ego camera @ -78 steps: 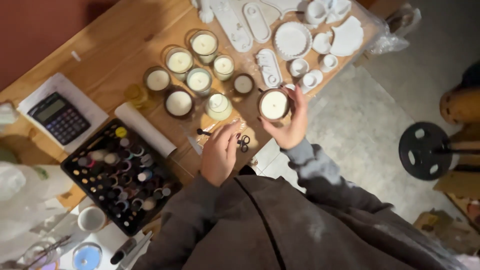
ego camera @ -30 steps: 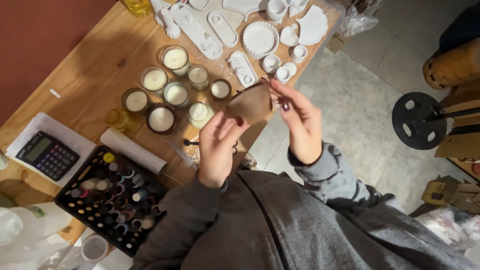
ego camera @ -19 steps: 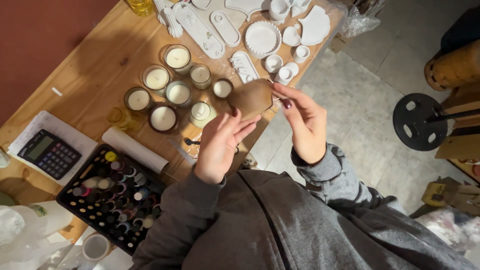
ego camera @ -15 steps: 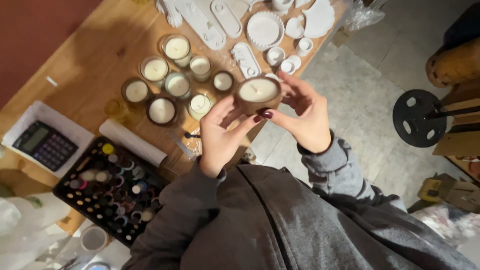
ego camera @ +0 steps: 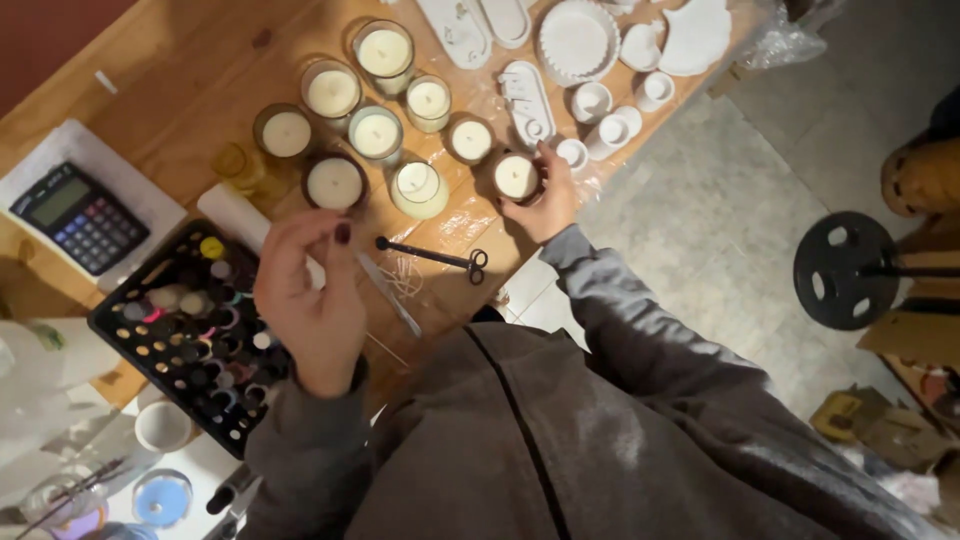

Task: The recorder uses a wick trimmer to cut excess wick from several poured candles in glass jars on a studio workbench.

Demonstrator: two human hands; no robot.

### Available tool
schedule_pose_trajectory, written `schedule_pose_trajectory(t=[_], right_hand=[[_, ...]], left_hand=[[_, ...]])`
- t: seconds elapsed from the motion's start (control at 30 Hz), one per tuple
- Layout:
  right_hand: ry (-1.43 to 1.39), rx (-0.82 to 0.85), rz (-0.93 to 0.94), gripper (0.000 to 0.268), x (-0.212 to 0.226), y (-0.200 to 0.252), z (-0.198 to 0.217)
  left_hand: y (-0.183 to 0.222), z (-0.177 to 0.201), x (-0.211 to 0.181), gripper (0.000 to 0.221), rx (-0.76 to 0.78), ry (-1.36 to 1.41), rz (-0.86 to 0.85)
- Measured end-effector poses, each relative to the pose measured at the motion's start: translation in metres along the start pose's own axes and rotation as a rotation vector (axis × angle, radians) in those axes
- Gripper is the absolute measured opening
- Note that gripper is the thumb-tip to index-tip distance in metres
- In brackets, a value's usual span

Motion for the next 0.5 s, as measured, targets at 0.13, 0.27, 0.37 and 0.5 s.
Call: schedule_pose_trajectory(t=[0.13,0.27,0.37,0.5], right_hand=[[0.095,-0.006,0.145,0.098,0.004,-0.003,-0.017],[0.186,0.006,0.1,0.094,0.005,-0.004,-0.019],[0.235,0.042,0.095,0.096,0.017,-0.009,-0.009],[0.397,0.054,0.236,0.094,0.039,-0.033,-0.001]], left_hand=[[0.019,0.015,0.003,0.002,-0.011,-0.005,0.057],[0.034,0.028,0.012,0.003,-0.035,-0.004,0.112],[0.047,0.035,0.017,0.004,-0.059,0.011,0.15],[0.055,0.038,0.021,0.004,-0.084,-0.002,0.169]])
Point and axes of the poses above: each hand's wrist, its own y-axis away from the middle knuckle, its own z-axis out of the back of the hand, x = y × z, the point moved 4 cm from there along -y, towards the middle knuckle, and after that the axes turned 6 degrees about x, right-handed, at the moved point
